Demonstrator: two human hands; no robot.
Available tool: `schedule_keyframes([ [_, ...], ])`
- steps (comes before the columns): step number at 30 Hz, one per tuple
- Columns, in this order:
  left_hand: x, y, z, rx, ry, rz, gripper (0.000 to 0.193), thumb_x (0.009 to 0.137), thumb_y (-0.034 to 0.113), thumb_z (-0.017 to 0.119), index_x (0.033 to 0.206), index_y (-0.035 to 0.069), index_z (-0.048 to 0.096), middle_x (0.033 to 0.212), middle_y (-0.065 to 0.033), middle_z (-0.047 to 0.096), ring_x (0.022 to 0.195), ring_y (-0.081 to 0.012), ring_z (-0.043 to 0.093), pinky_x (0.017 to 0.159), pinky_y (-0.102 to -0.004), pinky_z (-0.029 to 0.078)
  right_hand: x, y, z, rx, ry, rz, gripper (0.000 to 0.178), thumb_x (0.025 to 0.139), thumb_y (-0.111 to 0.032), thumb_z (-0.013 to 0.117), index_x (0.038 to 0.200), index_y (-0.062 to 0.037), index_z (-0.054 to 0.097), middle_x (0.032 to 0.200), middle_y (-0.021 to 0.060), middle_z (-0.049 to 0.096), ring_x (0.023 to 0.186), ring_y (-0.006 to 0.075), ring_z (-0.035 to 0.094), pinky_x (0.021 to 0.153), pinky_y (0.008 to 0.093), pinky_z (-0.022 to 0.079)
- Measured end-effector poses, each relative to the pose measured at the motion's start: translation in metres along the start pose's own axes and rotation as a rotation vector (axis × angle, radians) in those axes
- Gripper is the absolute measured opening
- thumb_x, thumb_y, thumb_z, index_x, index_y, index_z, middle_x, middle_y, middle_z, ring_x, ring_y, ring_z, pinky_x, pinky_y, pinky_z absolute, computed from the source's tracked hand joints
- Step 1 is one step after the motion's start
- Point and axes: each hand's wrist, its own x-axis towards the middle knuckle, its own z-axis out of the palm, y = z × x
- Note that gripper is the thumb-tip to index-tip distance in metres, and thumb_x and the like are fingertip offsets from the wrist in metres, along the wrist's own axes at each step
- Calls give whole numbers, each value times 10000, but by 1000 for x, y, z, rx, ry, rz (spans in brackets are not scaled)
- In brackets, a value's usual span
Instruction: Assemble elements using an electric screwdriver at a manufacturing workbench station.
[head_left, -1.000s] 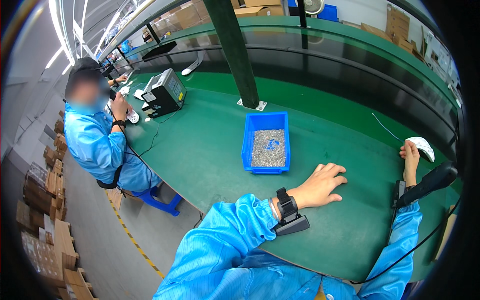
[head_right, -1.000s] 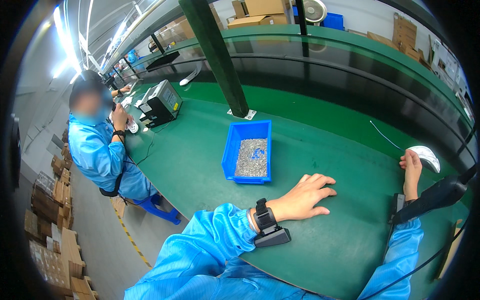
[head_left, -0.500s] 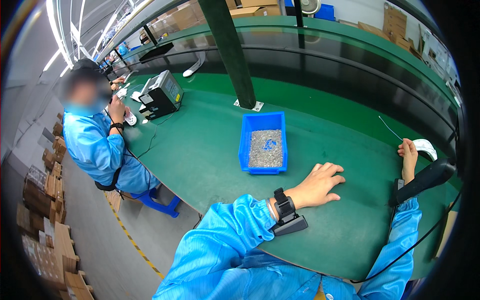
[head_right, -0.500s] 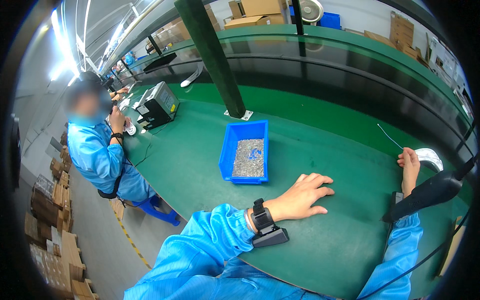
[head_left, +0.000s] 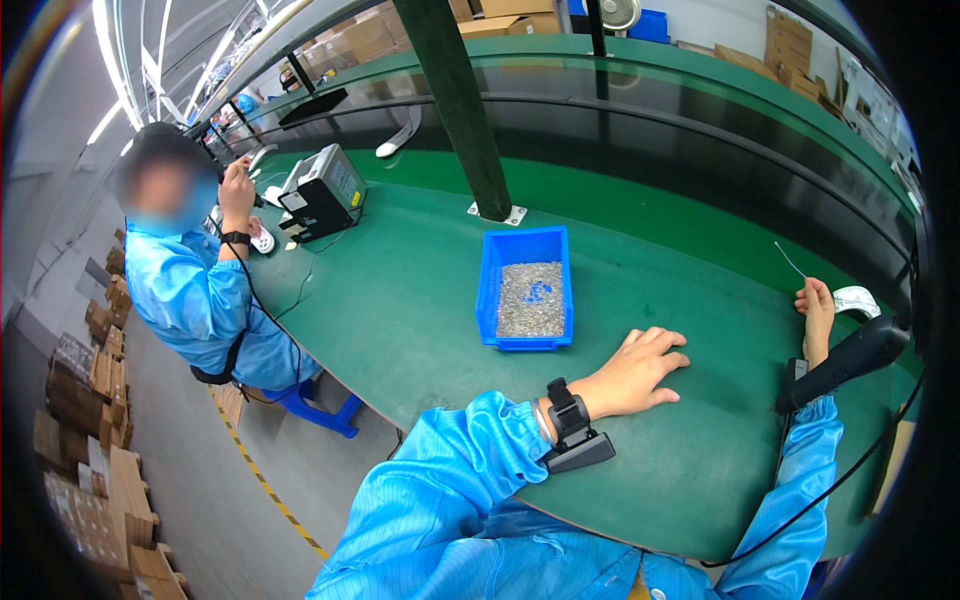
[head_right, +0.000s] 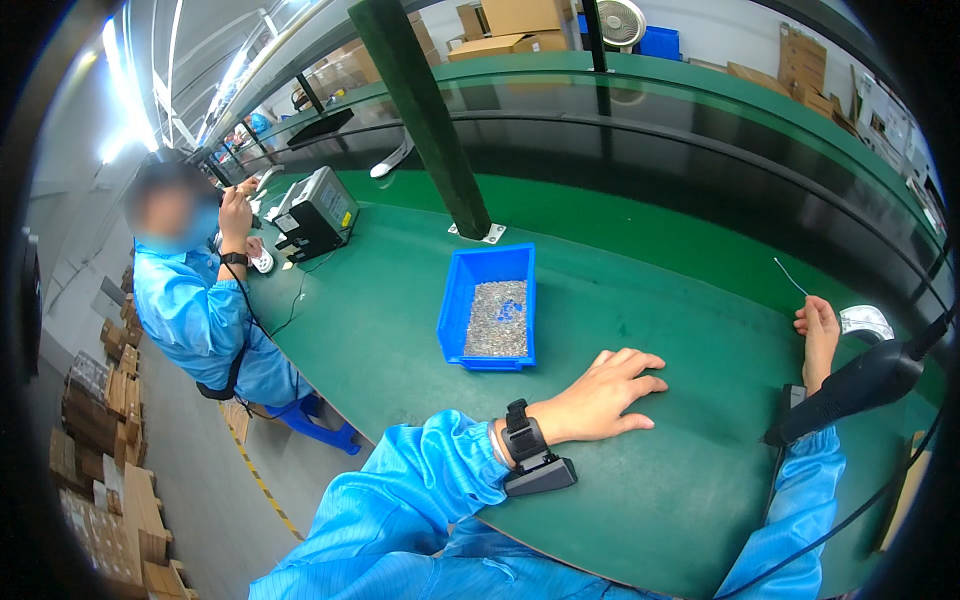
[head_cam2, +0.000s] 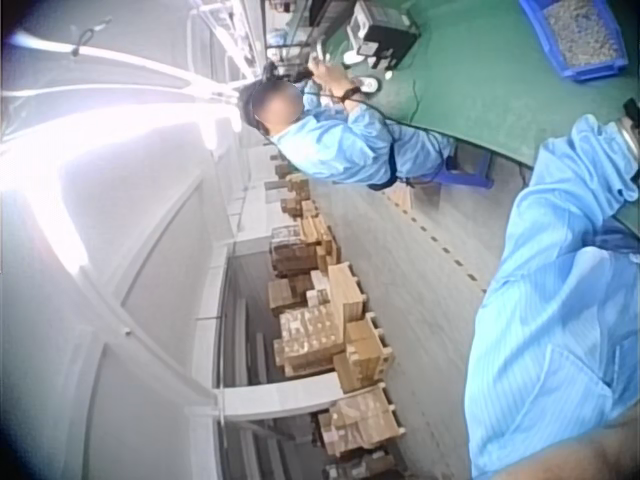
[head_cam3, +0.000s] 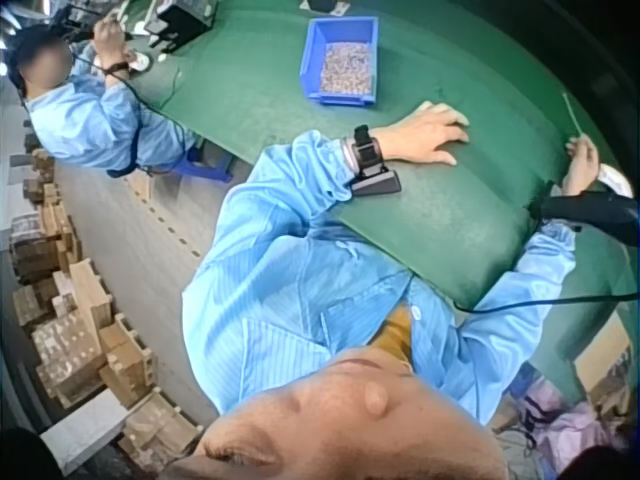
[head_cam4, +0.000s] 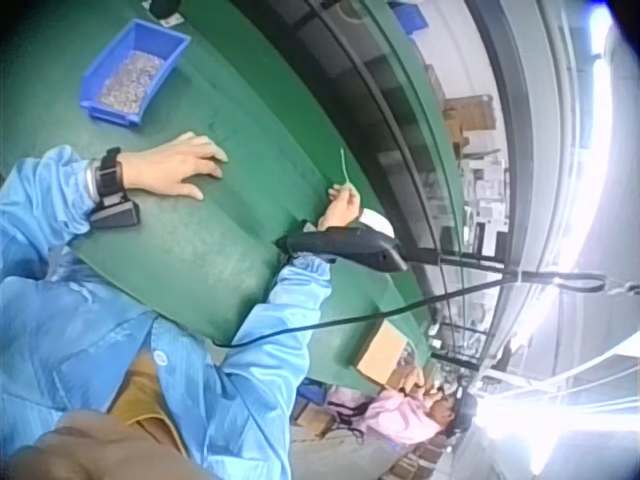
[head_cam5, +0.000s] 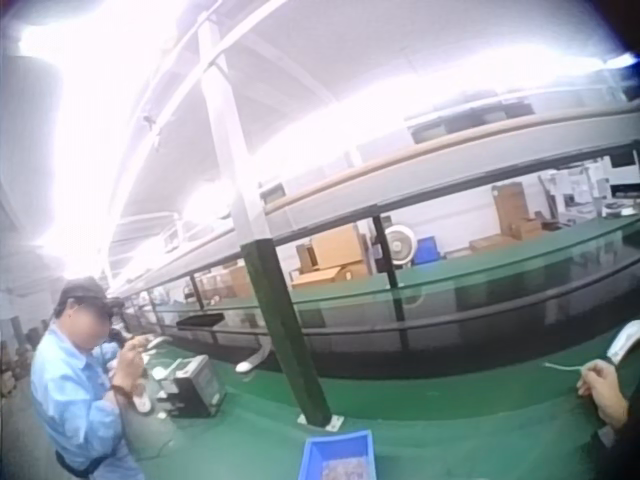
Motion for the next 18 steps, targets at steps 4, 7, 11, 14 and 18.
schedule_keyframes([
  [4, 0, 0, -1, 3, -5, -7, 457, 687, 226, 714, 1079, 46, 563, 1204, -120, 452, 1098, -266, 418, 897, -392, 338, 0, 0, 1, 17, -2, -13, 177, 893, -207, 530, 981, -61, 576, 738, -14, 558, 600, 42, 492, 558, 168, 388],
  [7, 0, 0, 1, -2, -3, 7, 455, 690, 225, 713, 1080, 47, 561, 1205, -121, 450, 1099, -266, 415, 898, -393, 336, 2, 5, -4, 22, 14, -1, 176, 890, -211, 538, 976, -64, 581, 735, -16, 557, 592, 40, 489, 550, 169, 388],
  [11, -2, 0, -1, 6, 1, -1, 454, 692, 227, 712, 1080, 46, 558, 1209, -120, 446, 1100, -265, 413, 899, -391, 335, 7, 8, -3, 20, 17, 1, 178, 885, -212, 548, 980, -66, 585, 728, -20, 550, 588, 38, 487, 543, 166, 386],
  [14, -1, -1, 1, 4, 5, 11, 451, 694, 227, 710, 1077, 45, 556, 1210, -121, 443, 1100, -264, 412, 899, -389, 335, 6, 10, -4, 18, 22, 24, 183, 885, -215, 549, 987, -67, 585, 730, -21, 549, 592, 36, 488, 546, 162, 389],
  [18, 0, 0, 2, 7, -2, 7, 453, 694, 230, 710, 1076, 43, 555, 1209, -121, 442, 1098, -262, 413, 898, -388, 336, 7, 13, -8, 24, 22, 3, 180, 887, -217, 548, 983, -69, 585, 734, -21, 551, 589, 37, 488, 547, 163, 391],
])
